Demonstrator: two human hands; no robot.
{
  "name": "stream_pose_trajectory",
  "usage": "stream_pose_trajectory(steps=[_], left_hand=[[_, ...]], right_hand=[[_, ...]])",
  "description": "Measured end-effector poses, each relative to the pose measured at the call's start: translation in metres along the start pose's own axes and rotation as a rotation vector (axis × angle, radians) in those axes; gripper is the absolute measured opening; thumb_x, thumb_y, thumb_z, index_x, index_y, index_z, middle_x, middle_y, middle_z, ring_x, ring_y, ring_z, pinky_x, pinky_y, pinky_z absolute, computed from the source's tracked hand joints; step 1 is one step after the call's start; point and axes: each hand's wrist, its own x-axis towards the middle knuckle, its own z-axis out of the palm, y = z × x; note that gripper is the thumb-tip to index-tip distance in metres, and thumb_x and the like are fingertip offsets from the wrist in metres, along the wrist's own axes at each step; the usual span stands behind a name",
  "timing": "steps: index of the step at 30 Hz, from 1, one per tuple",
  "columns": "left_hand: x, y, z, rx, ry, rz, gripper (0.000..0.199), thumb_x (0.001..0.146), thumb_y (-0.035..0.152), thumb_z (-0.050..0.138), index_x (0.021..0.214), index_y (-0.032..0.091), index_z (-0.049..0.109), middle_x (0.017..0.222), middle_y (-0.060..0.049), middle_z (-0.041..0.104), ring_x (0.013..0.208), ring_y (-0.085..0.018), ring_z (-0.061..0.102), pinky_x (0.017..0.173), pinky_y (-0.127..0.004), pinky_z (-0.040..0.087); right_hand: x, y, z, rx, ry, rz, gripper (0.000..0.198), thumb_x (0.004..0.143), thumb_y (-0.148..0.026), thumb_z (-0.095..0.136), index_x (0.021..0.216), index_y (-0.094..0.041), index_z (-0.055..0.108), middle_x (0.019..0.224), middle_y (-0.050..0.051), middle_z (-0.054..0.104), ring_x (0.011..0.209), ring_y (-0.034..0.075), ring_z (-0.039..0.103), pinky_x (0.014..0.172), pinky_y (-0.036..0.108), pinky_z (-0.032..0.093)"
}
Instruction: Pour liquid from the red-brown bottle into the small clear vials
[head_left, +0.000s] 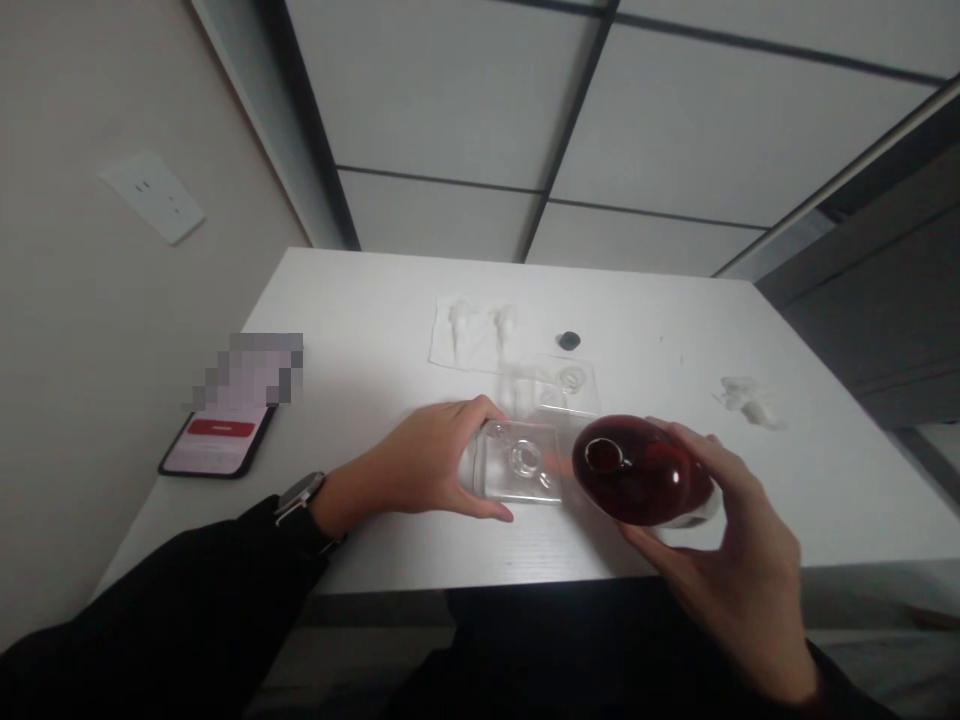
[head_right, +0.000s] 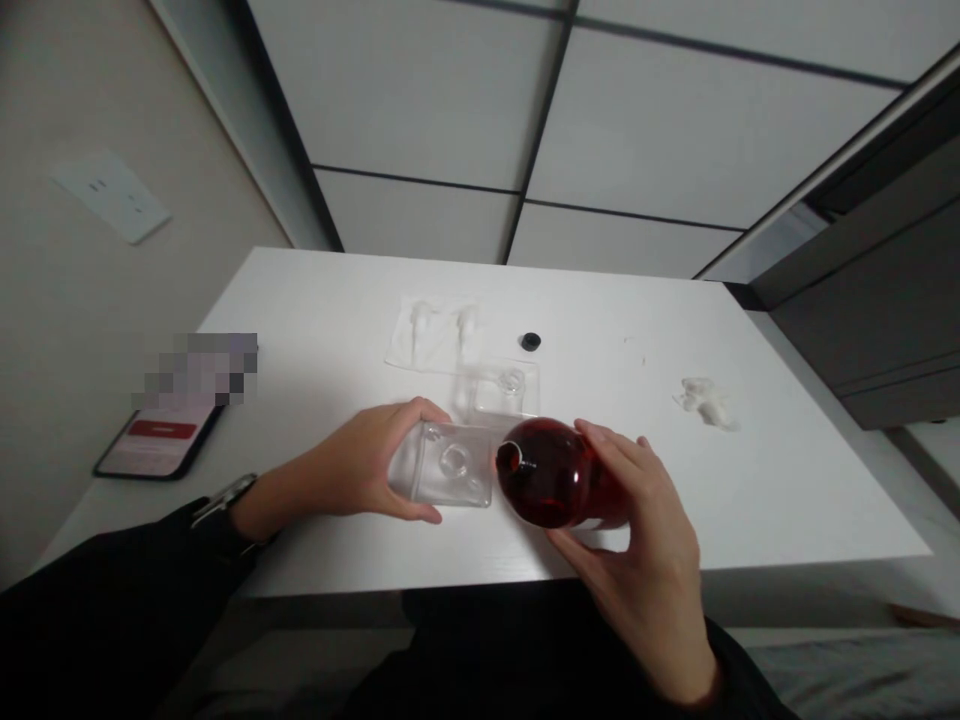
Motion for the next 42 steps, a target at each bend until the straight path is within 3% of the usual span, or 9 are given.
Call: stream_pose_trajectory(steps=[6, 15, 22, 36, 42], left_hand=[[0.000, 0.000, 0.000, 0.014, -0.005, 0.007, 0.077, 0.069, 0.063, 0.091, 0.125, 0.023, 0.057, 0.121, -0.009, 0.076, 0.107, -0.031, 0.073, 0.090, -0.039, 0.052], [0.001, -0.002, 0.003, 0.019, 0.022, 0.025, 0.077, 0.067, 0.065, 0.091, 0.125, 0.024, 0.062, 0.117, -0.006, 0.077, 0.103, -0.030, 0.074, 0.090, -0.038, 0.052], [0.000, -0.003, 0.003, 0.037, 0.043, 0.038, 0.078, 0.067, 0.069, 0.089, 0.125, 0.025, 0.062, 0.111, -0.005, 0.077, 0.100, -0.030, 0.074, 0.089, -0.038, 0.052], [0.001, -0.002, 0.003, 0.057, 0.034, 0.028, 0.079, 0.065, 0.072, 0.089, 0.123, 0.025, 0.063, 0.112, -0.005, 0.077, 0.099, -0.029, 0.074, 0.084, -0.035, 0.050], [0.002, -0.002, 0.003, 0.078, 0.027, 0.034, 0.081, 0.065, 0.072, 0.089, 0.124, 0.023, 0.064, 0.114, -0.006, 0.078, 0.099, -0.030, 0.075, 0.082, -0.036, 0.051]], right_hand=[[0.004, -0.004, 0.003, -0.009, -0.037, -0.025, 0.077, 0.091, -0.027, 0.080, 0.160, -0.031, 0.045, 0.139, 0.013, 0.069, 0.126, 0.036, 0.069, 0.113, 0.064, 0.054], [0.007, -0.012, 0.003, -0.071, -0.024, -0.040, 0.085, 0.090, -0.013, 0.076, 0.163, -0.037, 0.040, 0.148, 0.011, 0.064, 0.135, 0.039, 0.063, 0.126, 0.079, 0.029], [0.005, -0.011, 0.005, -0.099, 0.002, -0.017, 0.087, 0.087, -0.009, 0.077, 0.161, -0.039, 0.043, 0.152, 0.008, 0.062, 0.139, 0.040, 0.060, 0.128, 0.080, 0.019], [0.011, -0.014, 0.002, -0.214, -0.013, -0.071, 0.094, 0.088, -0.004, 0.073, 0.165, -0.043, 0.036, 0.152, 0.009, 0.061, 0.139, 0.042, 0.059, 0.126, 0.086, 0.011], [0.012, -0.011, 0.006, -0.250, 0.073, -0.115, 0.082, 0.088, -0.008, 0.074, 0.159, -0.037, 0.047, 0.148, 0.010, 0.066, 0.136, 0.039, 0.063, 0.124, 0.086, 0.014]])
